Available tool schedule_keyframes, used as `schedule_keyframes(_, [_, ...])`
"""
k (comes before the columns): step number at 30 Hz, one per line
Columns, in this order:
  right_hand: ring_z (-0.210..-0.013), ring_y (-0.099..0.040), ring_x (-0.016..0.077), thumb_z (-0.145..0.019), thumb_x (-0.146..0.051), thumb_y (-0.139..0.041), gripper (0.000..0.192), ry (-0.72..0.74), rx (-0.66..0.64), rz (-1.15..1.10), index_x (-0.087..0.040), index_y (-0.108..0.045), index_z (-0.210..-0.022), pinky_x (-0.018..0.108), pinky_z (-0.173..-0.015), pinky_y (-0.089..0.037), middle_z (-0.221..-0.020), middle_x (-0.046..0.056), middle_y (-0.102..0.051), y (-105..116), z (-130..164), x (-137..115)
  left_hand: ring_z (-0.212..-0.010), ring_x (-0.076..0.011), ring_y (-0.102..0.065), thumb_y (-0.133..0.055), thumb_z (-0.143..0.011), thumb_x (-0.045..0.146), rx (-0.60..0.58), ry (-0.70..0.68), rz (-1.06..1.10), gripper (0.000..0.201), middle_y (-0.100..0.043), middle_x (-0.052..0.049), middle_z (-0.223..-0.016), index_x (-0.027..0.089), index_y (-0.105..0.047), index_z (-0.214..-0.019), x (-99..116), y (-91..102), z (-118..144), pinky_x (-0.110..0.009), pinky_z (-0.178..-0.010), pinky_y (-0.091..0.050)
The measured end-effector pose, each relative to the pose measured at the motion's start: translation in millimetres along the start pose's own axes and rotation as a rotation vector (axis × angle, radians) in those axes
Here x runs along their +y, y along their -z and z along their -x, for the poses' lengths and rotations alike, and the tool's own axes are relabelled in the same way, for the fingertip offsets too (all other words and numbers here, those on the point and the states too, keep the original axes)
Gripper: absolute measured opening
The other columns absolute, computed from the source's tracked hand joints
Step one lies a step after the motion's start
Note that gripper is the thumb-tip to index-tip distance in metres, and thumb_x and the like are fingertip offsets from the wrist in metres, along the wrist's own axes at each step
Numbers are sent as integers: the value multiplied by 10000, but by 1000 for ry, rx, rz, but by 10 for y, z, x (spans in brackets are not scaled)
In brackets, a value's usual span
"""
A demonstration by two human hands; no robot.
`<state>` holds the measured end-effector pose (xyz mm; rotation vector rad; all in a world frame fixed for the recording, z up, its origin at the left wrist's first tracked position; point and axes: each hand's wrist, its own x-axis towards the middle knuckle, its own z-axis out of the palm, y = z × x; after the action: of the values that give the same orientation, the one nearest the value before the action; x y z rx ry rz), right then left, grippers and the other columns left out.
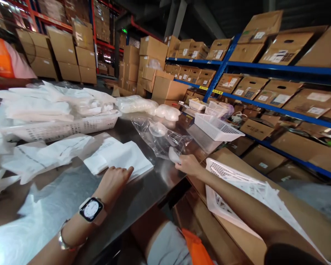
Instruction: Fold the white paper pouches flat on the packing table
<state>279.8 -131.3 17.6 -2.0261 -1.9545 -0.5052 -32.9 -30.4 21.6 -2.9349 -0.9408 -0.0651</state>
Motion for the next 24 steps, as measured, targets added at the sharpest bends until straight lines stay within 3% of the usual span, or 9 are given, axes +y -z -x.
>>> schedule_keyframes(3, [-584, -648, 182, -854, -315, -519, 290, 232, 144, -20, -142, -639, -654, 297, -583, -530, -622, 90, -670, 52, 432, -114, -887, -277, -639, -401, -886, 59, 3, -19, -27, 258, -670, -139, -899, 120, -640, -959, -10, -1, -13, -392, -775, -455])
schedule_keyframes(5, [-741, -694, 178, -897, -389, -469, 332, 452, 191, -71, -160, -677, -778, 276, -692, -560, -758, 92, -724, 57, 563, -306, -932, -280, -616, -435, -872, 57, 73, -28, -55, 238, -650, -147, -942, 117, -663, -906, -10, -20, -22, -382, -771, -470])
schedule_keyframes(9, [-1103, -619, 139, -907, -221, -521, 190, 931, 319, -202, -132, -666, -990, 237, -984, -476, -999, 74, -733, 15, 428, -759, -946, -279, -584, -431, -886, 75, 251, -34, -87, 261, -625, -139, -1006, 117, -681, -947, 2, -113, -20, -386, -743, -499])
schedule_keyframes(12, [-1116, -613, 151, -923, -245, -506, 225, 1068, 346, -264, -99, -667, -977, 255, -1014, -460, -994, 87, -731, -121, 149, -926, -980, -249, -577, -421, -871, 47, 371, -20, 28, 337, -608, -131, -1110, 143, -663, -1085, -16, -205, -10, -354, -748, -522])
schedule_keyframes(17, [-1072, -634, 135, -931, -425, -492, 351, 1028, 136, -242, -128, -675, -972, 281, -1074, -409, -1034, 82, -726, -360, -220, -838, -1055, -205, -580, -376, -756, -69, 489, -26, 256, 567, -566, -122, -1196, 146, -590, -1236, -60, -362, -62, -304, -876, -521])
schedule_keyframes(21, [-1055, -639, 157, -867, -342, -627, 279, 687, -131, -16, -139, -653, -1058, 258, -946, -504, -1078, 74, -712, -355, -336, -901, -1062, -221, -579, -340, -789, -47, 575, -110, 320, 554, -540, -150, -1204, 104, -543, -1282, -13, -448, -102, -350, -936, -508])
schedule_keyframes(24, [-870, -679, 222, -868, -177, -600, 205, 442, -155, 112, -74, -640, -1041, 332, -750, -566, -940, 138, -709, -396, -392, -1190, -1057, -205, -580, -329, -794, -42, 582, -206, 382, 598, -536, -123, -1197, 161, -501, -1330, 57, -455, -94, -354, -949, -505])
